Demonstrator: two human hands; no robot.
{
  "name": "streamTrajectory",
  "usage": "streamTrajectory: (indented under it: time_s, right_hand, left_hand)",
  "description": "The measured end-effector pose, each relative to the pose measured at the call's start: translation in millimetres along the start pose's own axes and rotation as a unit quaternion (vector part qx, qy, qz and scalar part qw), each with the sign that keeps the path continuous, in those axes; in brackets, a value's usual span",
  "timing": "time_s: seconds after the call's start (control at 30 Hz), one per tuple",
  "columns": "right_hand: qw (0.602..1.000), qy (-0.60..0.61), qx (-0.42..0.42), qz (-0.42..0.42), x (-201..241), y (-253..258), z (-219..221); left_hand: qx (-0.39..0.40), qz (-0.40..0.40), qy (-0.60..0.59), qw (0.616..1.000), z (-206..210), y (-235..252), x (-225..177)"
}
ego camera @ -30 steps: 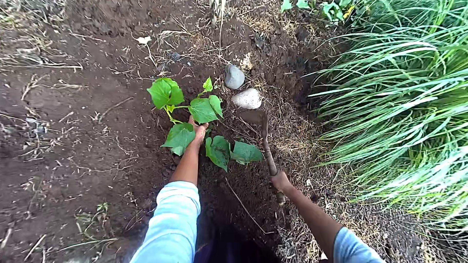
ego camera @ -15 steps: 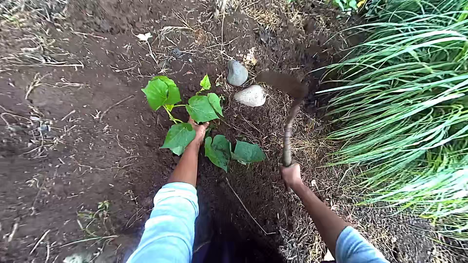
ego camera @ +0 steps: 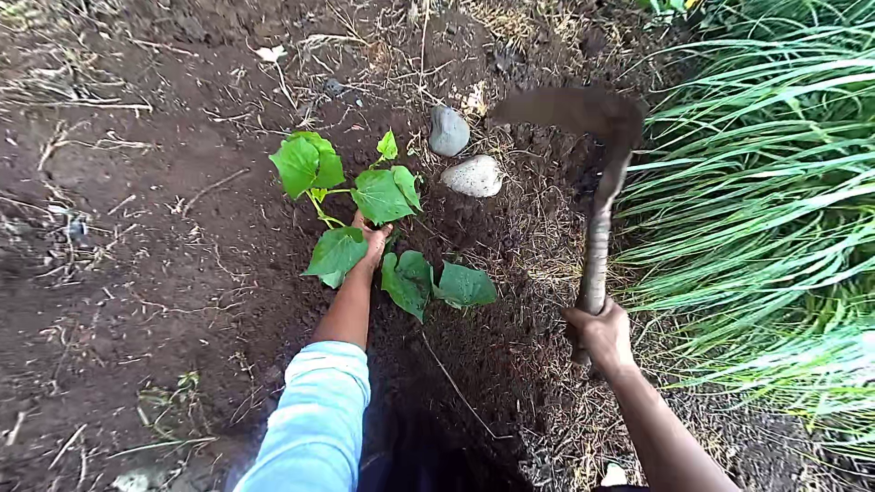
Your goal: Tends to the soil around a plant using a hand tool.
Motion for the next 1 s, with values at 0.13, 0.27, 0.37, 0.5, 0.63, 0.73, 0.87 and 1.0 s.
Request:
streamTrajectory:
  time_s: [0.13, 0.27, 0.37, 0.5, 0.63, 0.73, 0.87, 1.0]
  right_hand:
    - [0.972, 0.202, -0.106, -0.057, 31.3, 34.2, 5.9]
    - [0.974, -0.015, 0.17, 0.147, -100.8, 4.2, 120.2]
    - [0.936, 0.056, 0.257, 0.235, -90.5, -40.1, 161.0]
    - [0.892, 0.179, 0.3, 0.285, -49.7, -65.9, 151.8]
    - [0.802, 0.338, 0.339, 0.358, -27.7, -94.4, 169.9]
    - [0.914, 0.13, 0.259, 0.284, -58.3, -73.5, 150.2]
    - [0.975, -0.092, 0.145, 0.143, -49.8, -29.8, 77.6]
    - [0.992, 0.113, 0.023, 0.056, 12.4, -9.1, 43.1]
  left_hand:
    - [-0.002, 0.017, 0.003, 1.0, -0.8, 3.7, 1.9]
    - [-0.005, 0.017, -0.055, 0.998, 2.7, 0.1, 5.8]
    - [0.0, 0.042, -0.078, 0.996, 1.7, 10.8, 14.4]
    - [0.022, 0.014, -0.027, 0.999, 1.8, 6.5, 12.3]
    - [0.041, 0.015, -0.049, 0.998, 3.5, 14.0, 18.5]
    - [0.057, 0.009, -0.05, 0.997, 5.0, 14.2, 23.2]
    - [0.05, 0.011, -0.042, 0.998, 2.9, 18.0, 23.3]
    - [0.056, 0.045, -0.052, 0.996, 4.5, 21.2, 25.2]
Point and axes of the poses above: each hand's wrist, its own y-axis towards the middle knuckle, its own z-axis out of the palm, x = y × z, the point moved 9 cm from there along y, towards the middle knuckle, and after that the axes turned 10 degrees about -y, right-handed, at the moved point
